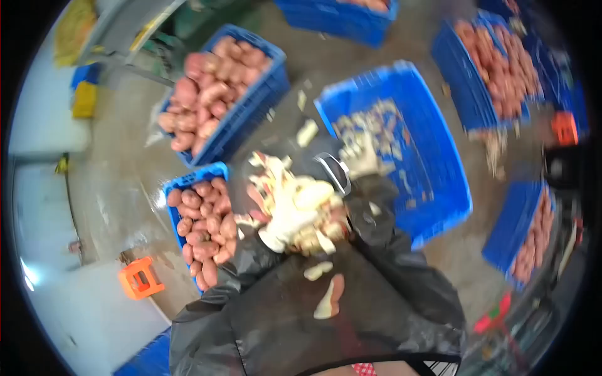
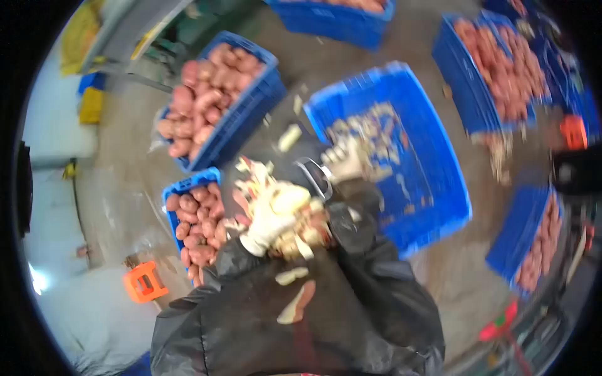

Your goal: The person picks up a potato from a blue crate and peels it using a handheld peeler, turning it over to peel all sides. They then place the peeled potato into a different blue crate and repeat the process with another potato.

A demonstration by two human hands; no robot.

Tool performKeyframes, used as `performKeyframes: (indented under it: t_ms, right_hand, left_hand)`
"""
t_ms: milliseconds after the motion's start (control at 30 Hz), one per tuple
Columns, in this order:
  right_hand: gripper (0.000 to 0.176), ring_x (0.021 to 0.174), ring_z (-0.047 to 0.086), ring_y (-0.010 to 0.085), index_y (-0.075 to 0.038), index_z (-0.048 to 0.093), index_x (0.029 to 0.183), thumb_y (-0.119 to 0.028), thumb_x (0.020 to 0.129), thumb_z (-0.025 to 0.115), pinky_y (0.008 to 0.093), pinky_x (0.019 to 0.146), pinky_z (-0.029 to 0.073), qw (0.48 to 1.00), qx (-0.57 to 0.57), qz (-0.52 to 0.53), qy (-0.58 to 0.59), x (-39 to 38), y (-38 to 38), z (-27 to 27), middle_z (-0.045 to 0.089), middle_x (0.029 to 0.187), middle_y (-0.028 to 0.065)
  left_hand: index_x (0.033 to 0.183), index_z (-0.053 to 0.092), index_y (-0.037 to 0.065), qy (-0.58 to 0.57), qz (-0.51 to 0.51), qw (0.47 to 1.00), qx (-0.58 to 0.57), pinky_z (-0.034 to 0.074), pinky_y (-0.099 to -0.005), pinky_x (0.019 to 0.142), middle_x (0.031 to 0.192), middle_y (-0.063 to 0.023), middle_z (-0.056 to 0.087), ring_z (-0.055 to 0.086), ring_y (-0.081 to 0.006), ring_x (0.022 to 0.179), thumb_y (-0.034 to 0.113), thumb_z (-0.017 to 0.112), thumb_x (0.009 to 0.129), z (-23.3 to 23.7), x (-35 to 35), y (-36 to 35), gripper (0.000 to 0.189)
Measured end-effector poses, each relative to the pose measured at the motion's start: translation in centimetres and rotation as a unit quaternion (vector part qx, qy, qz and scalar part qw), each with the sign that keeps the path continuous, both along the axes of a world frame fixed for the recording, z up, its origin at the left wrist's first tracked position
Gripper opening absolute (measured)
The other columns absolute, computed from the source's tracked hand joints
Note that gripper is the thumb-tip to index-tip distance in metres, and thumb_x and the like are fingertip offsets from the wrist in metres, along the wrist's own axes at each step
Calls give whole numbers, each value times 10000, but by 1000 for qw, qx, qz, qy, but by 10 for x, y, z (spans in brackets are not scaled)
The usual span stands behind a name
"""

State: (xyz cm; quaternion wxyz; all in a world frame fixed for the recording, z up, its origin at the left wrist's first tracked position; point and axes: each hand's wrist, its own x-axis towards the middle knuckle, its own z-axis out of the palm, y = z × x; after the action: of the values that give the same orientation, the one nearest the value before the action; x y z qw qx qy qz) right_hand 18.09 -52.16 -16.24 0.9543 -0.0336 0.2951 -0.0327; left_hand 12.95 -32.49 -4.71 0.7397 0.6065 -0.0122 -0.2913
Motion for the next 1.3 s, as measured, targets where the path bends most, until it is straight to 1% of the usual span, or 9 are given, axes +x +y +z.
performKeyframes:
  t_ms: [133, 300, 367, 433, 500, 567, 700, 967, 1300]
  right_hand:
    - [402, 521, 402, 114, -170, 533, 763, -490, 930, 355, 298, 495, 361, 921, -3, 44, -387, 1, -31, -10, 459, 589, -25]
    - [386, 454, 346, 112, -178, 451, 639, -437, 925, 438, 268, 459, 342, 986, -160, -54, 17, 7, -22, 145, 354, 502, -51]
    - [337, 473, 382, 139, -153, 492, 690, -385, 930, 447, 264, 500, 378, 979, -179, -23, 98, 15, -13, 163, 349, 505, -19]
    - [297, 553, 534, 126, -38, 600, 873, -303, 925, 478, 243, 494, 412, 873, -465, 90, -115, 12, -47, 100, 582, 737, 42]
    - [251, 520, 504, 76, -24, 604, 999, -239, 881, 552, 238, 473, 418, 731, -647, 168, -135, 12, -38, 124, 583, 769, 38]
    - [385, 520, 504, 77, -11, 564, 1124, -264, 837, 613, 222, 478, 420, 717, -611, 288, -172, 19, -27, 111, 599, 825, 51]
    - [653, 756, 621, 283, -27, 445, 1265, -391, 765, 656, 358, 676, 496, 375, -860, 274, -214, 12, 10, 35, 625, 993, 166]
    - [242, 652, 593, 223, -61, 612, 851, -286, 778, 663, 331, 596, 455, 445, -722, 506, -158, -39, -25, 106, 599, 727, 143]
    - [171, 563, 467, 46, -30, 612, 939, -130, 810, 661, 214, 492, 385, 674, -728, 130, 6, -50, -121, 166, 591, 735, 23]
  left_hand:
    - [1167, 512, 42, -80, -15, 996, 47, 413, -290, 890, 1070, -42, 558, 527, -167, 1001, 63, 621, 763, 9, 24, 25, 418]
    - [1012, 550, 36, 88, 27, 991, -98, 491, -331, 661, 947, -67, 577, 586, -203, 801, 116, 586, 810, 216, 182, 87, 220]
    - [1009, 544, 41, -685, 85, 671, 270, 457, -298, 779, 923, -83, 577, 567, -214, 878, 146, 589, 818, 229, 245, 137, 223]
    - [1295, 421, 85, -449, 244, 849, -137, 308, -436, 1031, 1341, -115, 368, 422, -220, 1179, 384, 626, 821, 243, 277, 144, 597]
    - [979, 552, 43, -821, 4, 326, 469, 457, -295, 768, 904, -80, 573, 565, -203, 878, 148, 589, 822, 218, 217, 104, 192]
    - [1119, 532, 32, -434, -33, 898, 62, 454, -305, 809, 1018, -136, 589, 554, -227, 992, 224, 612, 814, 87, 180, 75, 369]
    - [1230, 451, -38, -458, -180, 661, 566, 248, -442, 1048, 1169, -258, 497, 423, -357, 1172, 483, 595, 736, -20, 69, 62, 732]
    - [1331, 320, -31, -209, -146, 891, 376, 256, -440, 1047, 1281, -267, 390, 341, -410, 1222, 333, 718, 638, 14, -48, 46, 878]
    - [1331, 342, 25, -308, 23, 925, 222, 249, -410, 1058, 1353, -215, 328, 299, -343, 1273, 226, 734, 661, 29, -1, -70, 802]
